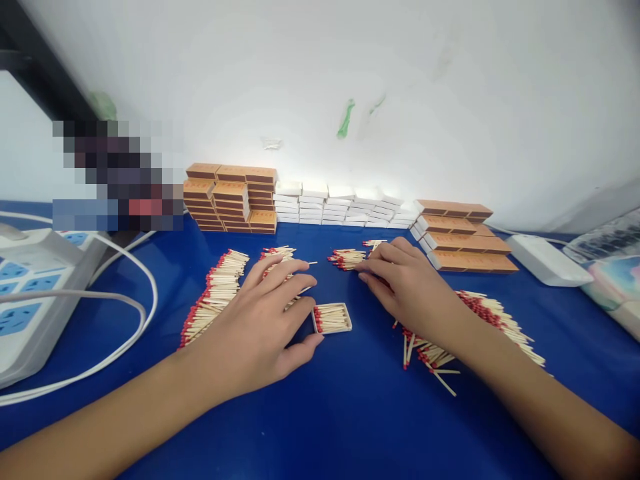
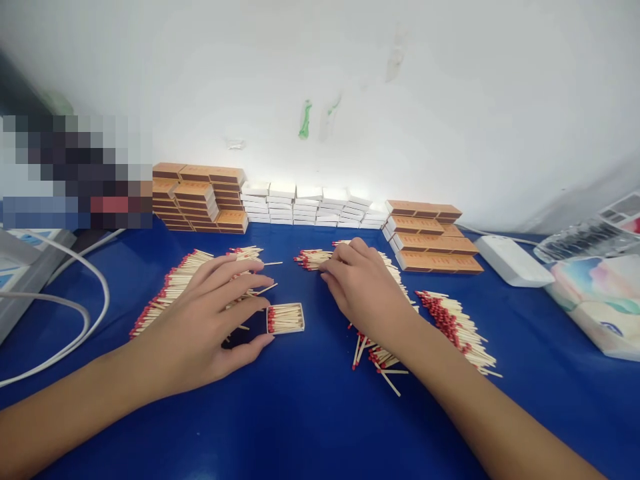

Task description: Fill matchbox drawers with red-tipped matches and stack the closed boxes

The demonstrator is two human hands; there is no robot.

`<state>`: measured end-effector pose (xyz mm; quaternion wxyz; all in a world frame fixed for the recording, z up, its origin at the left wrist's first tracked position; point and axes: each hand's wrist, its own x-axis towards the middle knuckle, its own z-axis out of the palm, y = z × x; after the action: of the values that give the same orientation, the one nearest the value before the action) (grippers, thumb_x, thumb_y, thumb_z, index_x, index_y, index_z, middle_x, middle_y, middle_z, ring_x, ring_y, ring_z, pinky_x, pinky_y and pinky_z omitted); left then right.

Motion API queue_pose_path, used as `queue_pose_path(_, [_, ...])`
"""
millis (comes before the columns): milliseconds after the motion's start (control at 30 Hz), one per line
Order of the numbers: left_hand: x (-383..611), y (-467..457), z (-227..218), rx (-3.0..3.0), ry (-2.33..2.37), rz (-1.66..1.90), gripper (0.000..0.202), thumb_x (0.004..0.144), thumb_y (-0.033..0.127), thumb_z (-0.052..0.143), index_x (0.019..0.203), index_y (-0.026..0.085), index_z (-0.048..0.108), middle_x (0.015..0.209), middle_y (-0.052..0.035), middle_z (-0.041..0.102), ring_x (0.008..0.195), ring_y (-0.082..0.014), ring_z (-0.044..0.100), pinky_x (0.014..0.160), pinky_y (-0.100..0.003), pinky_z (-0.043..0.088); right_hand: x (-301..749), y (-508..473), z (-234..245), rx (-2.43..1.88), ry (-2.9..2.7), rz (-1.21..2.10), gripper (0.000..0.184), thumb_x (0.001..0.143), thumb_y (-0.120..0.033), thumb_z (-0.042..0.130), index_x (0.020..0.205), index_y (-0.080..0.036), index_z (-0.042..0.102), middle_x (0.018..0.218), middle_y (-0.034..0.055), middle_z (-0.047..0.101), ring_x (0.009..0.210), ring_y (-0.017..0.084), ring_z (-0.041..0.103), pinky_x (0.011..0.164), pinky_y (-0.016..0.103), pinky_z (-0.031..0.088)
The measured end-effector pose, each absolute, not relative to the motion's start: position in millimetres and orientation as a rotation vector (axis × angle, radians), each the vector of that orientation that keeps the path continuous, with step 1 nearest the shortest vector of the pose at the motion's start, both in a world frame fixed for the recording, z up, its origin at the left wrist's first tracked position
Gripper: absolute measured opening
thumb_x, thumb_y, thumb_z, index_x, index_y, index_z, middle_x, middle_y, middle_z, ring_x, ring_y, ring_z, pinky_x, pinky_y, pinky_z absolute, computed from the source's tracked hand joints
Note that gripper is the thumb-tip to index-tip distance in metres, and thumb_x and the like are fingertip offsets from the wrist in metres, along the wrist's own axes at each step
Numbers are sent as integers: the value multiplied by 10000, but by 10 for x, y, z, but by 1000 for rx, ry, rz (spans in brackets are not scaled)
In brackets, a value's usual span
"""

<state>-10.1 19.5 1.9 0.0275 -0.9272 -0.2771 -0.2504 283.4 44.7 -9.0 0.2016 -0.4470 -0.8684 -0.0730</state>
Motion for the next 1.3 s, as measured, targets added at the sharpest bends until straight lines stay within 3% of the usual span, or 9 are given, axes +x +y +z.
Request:
queue_pose_path(333, [-103,195,6,-2865,-852,-772,196,1022,347,726,1072,165,777,1306,-122,773,1428,-374,613,1293,-640,409,2837,457,-98,-1250,-2416,-175,233,1056,-128,597,1135,-174,812,975,121,677,950,295,574,856,466,519])
queue_pose_path(533, [-104,195,12,-2867,-849,-777,194,1018,344,732,1068,162,779,1297,-123,774,1423,-375,618,1292,-647,412,2815,445,-89,-1192,-2399,-99,140,1054,-154,648,1012,-188,777,984,109,709,956,287,581,853,443,519])
queue_pose_path(733, [-102,200,6,-2873,-852,-767,206,1023,350,725,1078,159,781,1306,-123,772,1428,-372,611,1294,-645,410,2810,446,-101,-1186,-2392,-77,102,1063,-170,653,1023,-187,744,1004,107,716,975,288,579,880,452,513])
queue_pose_path(1100, [-107,193,9,-2878,-854,-780,201,1029,351,718,1069,164,781,1301,-118,771,1421,-371,611,1295,-642,406,2742,359,-2,-1206,-2432,-110,132,1091,-233,634,963,-201,650,994,103,668,997,294,560,855,427,462])
queue_pose_path(1300, [-103,206,5,-2883,-859,-766,222,1034,361,710,1090,158,781,1305,-128,767,1423,-371,609,1290,-644,417,2509,95,155,-1048,-2460,-15,115,1086,-159,617,988,-212,646,987,73,691,967,257,575,907,419,487])
